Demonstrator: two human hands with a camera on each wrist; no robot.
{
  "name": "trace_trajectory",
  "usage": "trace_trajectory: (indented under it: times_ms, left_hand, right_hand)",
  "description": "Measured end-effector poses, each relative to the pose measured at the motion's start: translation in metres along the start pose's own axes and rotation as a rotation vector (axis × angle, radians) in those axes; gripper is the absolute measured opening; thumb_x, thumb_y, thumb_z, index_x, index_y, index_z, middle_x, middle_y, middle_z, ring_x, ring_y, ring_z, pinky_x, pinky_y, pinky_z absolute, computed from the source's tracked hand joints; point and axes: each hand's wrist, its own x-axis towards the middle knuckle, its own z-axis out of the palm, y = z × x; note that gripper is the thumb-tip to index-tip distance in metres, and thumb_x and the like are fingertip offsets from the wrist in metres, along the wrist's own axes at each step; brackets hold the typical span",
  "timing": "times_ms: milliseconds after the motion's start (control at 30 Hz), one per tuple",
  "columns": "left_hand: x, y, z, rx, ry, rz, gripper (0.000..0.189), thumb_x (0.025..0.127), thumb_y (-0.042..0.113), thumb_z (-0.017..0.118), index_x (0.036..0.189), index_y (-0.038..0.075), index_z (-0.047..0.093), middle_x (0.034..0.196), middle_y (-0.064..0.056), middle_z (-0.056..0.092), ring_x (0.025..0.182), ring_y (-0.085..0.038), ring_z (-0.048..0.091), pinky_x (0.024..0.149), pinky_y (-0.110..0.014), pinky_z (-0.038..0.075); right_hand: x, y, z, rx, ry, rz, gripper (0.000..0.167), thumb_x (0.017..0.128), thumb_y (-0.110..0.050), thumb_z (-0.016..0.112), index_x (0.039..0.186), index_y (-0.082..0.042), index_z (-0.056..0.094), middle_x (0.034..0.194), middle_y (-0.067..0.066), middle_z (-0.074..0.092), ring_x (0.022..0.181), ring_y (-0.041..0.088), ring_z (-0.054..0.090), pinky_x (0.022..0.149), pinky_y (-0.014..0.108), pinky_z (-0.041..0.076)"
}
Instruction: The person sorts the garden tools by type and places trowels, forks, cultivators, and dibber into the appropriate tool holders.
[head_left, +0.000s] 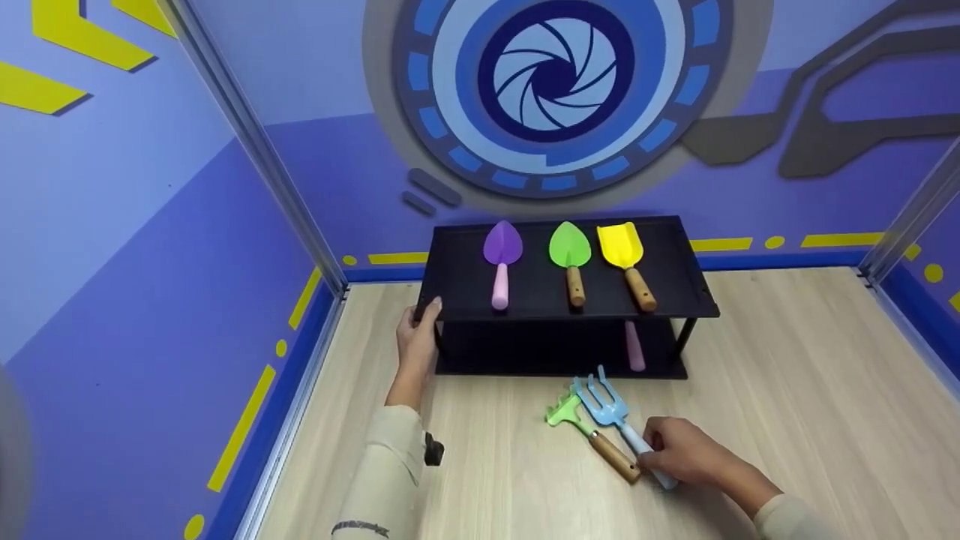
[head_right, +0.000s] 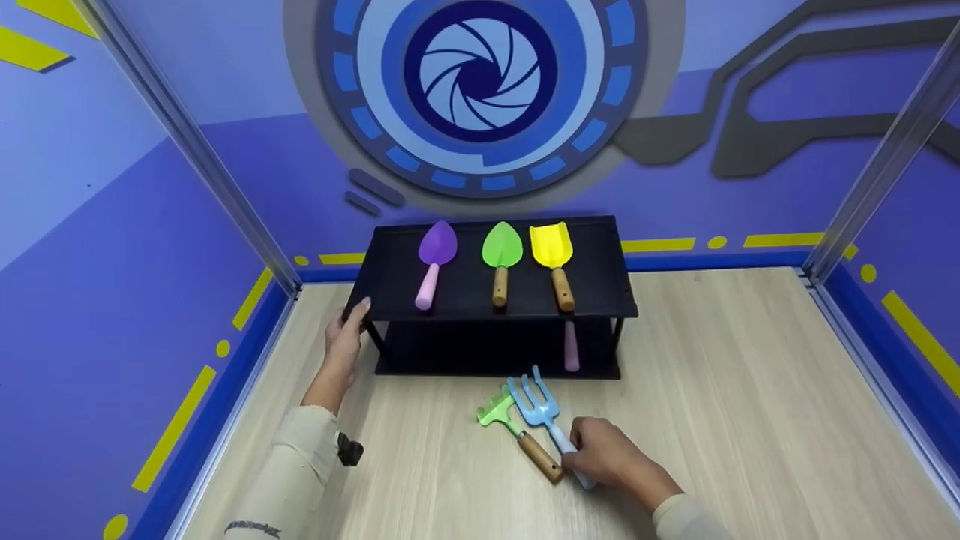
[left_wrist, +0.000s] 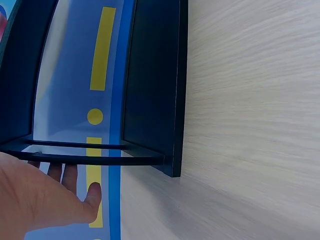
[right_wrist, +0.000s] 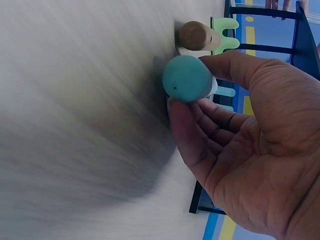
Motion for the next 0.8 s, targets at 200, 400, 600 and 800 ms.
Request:
trace_trajectory:
  times_ms: [200, 400, 600, 800]
  left_hand:
    - [0.0002, 0.0002, -0.0012, 0.006, -0.016, 0.012, 0.042, 0.101, 0.052, 0.067, 0.115, 0.013, 0.061, 0.108, -0.002, 0.054, 0.109, -0.027, 0.052, 0.095, -0.036, 0.041]
    - [-0.0001, -0.0002, -0.0015, 0.011, -0.022, 0.009, 0.044, 0.102, 0.053, 0.066, 0.118, 0.012, 0.061, 0.111, -0.004, 0.056, 0.119, -0.037, 0.051, 0.098, -0.037, 0.041]
    - [-0.0003, 0.0004, -0.0007, 0.006, -0.006, 0.006, 0.043, 0.101, 0.053, 0.067, 0.114, 0.012, 0.062, 0.107, -0.002, 0.054, 0.109, -0.027, 0.051, 0.094, -0.035, 0.041]
    - [-0.0002, 0.0005, -0.0013, -0.014, -0.013, 0.006, 0.042, 0.101, 0.052, 0.067, 0.114, 0.012, 0.061, 0.108, -0.002, 0.054, 0.11, -0.028, 0.051, 0.095, -0.036, 0.041]
  right_hand:
    - [-0.0046, -0.0009, -0.0066, 0.027, -0.022, -0.008, 0.02, 0.091, -0.016, 0.079, 0.094, -0.004, 0.063, 0.079, 0.001, 0.064, 0.066, 0.009, 0.057, 0.053, 0.023, 0.048]
    - [-0.0076, 0.0001, -0.0086, 0.009, -0.025, 0.006, 0.018, 0.096, -0.016, 0.077, 0.097, -0.004, 0.064, 0.082, 0.001, 0.065, 0.068, 0.01, 0.057, 0.054, 0.023, 0.048]
    - [-0.0063, 0.0009, -0.0091, 0.012, 0.021, -0.036, 0.017, 0.096, -0.014, 0.076, 0.099, -0.003, 0.064, 0.083, 0.001, 0.066, 0.069, 0.007, 0.055, 0.057, 0.023, 0.047]
    - [0.0021, -0.0011, -0.0071, 0.02, 0.075, -0.048, 0.017, 0.096, -0.014, 0.077, 0.099, -0.003, 0.065, 0.084, 0.002, 0.067, 0.07, 0.007, 0.056, 0.058, 0.023, 0.049]
